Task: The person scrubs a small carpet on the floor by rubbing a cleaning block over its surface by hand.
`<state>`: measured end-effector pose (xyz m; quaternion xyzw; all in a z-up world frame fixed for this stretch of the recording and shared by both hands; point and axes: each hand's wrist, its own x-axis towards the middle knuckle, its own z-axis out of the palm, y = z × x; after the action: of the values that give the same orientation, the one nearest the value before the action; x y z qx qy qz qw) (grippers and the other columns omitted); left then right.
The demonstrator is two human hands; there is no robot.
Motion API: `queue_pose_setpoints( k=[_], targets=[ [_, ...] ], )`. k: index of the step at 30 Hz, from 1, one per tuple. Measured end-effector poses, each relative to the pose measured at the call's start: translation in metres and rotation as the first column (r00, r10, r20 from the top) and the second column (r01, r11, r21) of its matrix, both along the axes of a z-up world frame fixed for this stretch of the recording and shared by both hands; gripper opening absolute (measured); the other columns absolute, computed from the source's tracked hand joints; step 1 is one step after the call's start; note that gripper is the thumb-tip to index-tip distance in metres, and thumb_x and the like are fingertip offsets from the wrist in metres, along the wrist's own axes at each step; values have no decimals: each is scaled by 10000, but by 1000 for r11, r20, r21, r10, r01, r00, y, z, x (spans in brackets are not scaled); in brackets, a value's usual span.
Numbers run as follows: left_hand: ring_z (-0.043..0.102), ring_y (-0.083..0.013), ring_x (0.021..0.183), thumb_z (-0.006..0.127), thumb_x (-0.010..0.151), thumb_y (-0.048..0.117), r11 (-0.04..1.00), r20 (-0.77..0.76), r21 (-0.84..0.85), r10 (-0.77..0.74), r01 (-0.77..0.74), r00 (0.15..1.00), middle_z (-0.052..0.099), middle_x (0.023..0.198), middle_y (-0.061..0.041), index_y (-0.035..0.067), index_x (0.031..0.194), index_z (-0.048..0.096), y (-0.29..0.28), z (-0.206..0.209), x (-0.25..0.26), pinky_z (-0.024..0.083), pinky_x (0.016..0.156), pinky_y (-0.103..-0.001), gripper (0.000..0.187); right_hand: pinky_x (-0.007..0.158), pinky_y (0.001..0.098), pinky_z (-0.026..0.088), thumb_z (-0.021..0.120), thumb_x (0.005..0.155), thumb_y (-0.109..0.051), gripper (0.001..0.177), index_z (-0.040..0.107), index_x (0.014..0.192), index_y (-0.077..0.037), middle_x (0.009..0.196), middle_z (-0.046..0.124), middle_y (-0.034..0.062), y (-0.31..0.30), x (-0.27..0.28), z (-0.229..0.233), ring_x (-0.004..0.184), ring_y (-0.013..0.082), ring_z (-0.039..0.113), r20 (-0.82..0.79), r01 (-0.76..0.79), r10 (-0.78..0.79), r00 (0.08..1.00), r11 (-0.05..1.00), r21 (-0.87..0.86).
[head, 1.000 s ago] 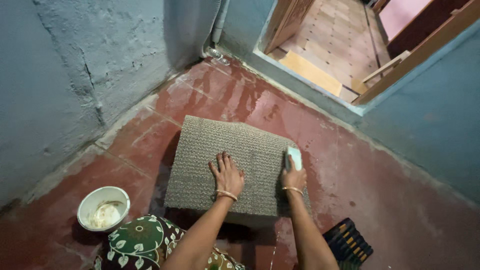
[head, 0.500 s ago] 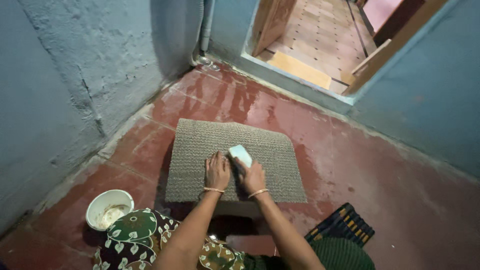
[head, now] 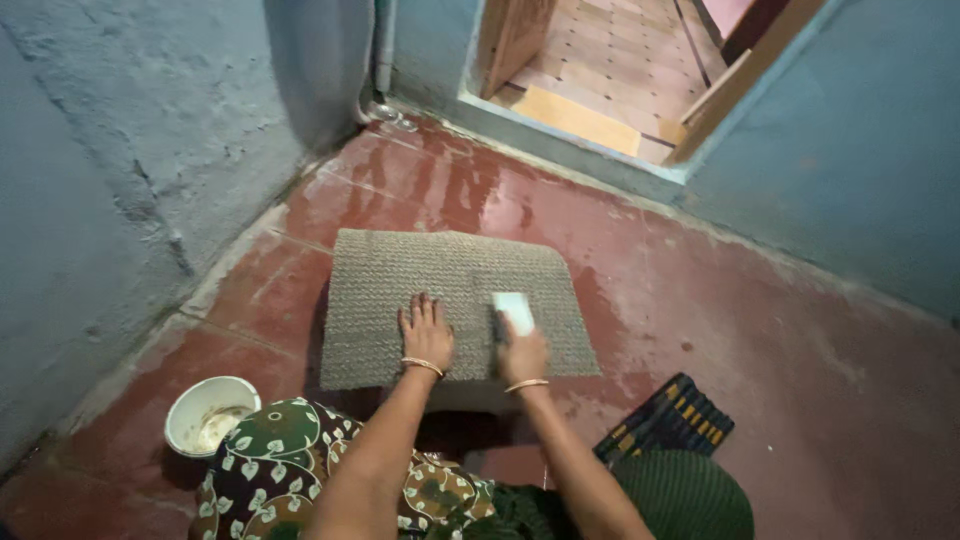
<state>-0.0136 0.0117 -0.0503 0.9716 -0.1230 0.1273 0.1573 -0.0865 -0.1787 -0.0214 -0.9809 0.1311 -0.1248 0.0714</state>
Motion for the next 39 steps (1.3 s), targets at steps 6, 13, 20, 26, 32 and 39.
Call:
queue_pose_setpoints(
  k=[6, 13, 20, 26, 32, 39],
  targets=[
    [275, -360, 1500, 534, 953, 382, 1000, 74, -9, -18, 19, 997, 372, 1587, -181, 40, 1474, 459, 3, -6, 1, 189, 1197, -619, 628, 786, 541, 532, 792, 745, -258, 696, 575, 1391, -401, 1089, 590, 218, 40, -26, 17, 943, 432, 627, 154, -132, 131, 979, 991, -5],
    [272, -348, 1516, 510, 955, 356, 1000, 54, -21, -6, 8, 999, 355, 1607, -179, 37, 1469, 459, 2, -11, 1, 199, 1193, -595, 607, 904, 532, 528, 653, 920, -364, 545, 543, 1441, -478, 1155, 607, 227, -78, -27, 11, 1059, 419, 634, -49, 442, -440, 896, 881, 171],
    [259, -355, 1513, 508, 951, 370, 1000, 40, -29, -1, 2, 999, 350, 1607, -171, 28, 1483, 443, 0, -14, 1, 190, 1199, -603, 636, 864, 536, 529, 631, 917, -316, 580, 535, 1476, -439, 1118, 580, 240, 2, -35, 14, 1004, 420, 625, -18, 184, -184, 983, 979, 82],
    [273, -360, 1513, 495, 979, 336, 1000, 51, 26, -16, 14, 999, 365, 1605, -164, 39, 1501, 425, 3, -14, 3, 195, 1202, -603, 605, 718, 531, 532, 772, 716, -268, 660, 619, 1350, -369, 1049, 603, 251, 74, -61, 8, 921, 435, 633, 226, -148, 152, 962, 988, -36],
    [261, -350, 1517, 499, 969, 353, 1000, -10, -12, -26, 26, 1000, 335, 1626, -156, 47, 1501, 418, 2, -10, -3, 189, 1206, -583, 619, 856, 569, 532, 667, 870, -423, 583, 541, 1435, -483, 1142, 628, 220, -70, -35, -14, 1051, 436, 642, -46, 551, -549, 835, 833, 56],
    [235, -348, 1514, 502, 954, 377, 999, 10, 49, 14, -14, 1000, 314, 1625, -152, 41, 1502, 404, -1, -3, -7, 163, 1204, -586, 650, 867, 545, 514, 685, 842, -373, 632, 525, 1448, -455, 1153, 580, 228, -43, -46, -4, 1046, 421, 607, 42, 480, -481, 876, 876, 31]
  ],
)
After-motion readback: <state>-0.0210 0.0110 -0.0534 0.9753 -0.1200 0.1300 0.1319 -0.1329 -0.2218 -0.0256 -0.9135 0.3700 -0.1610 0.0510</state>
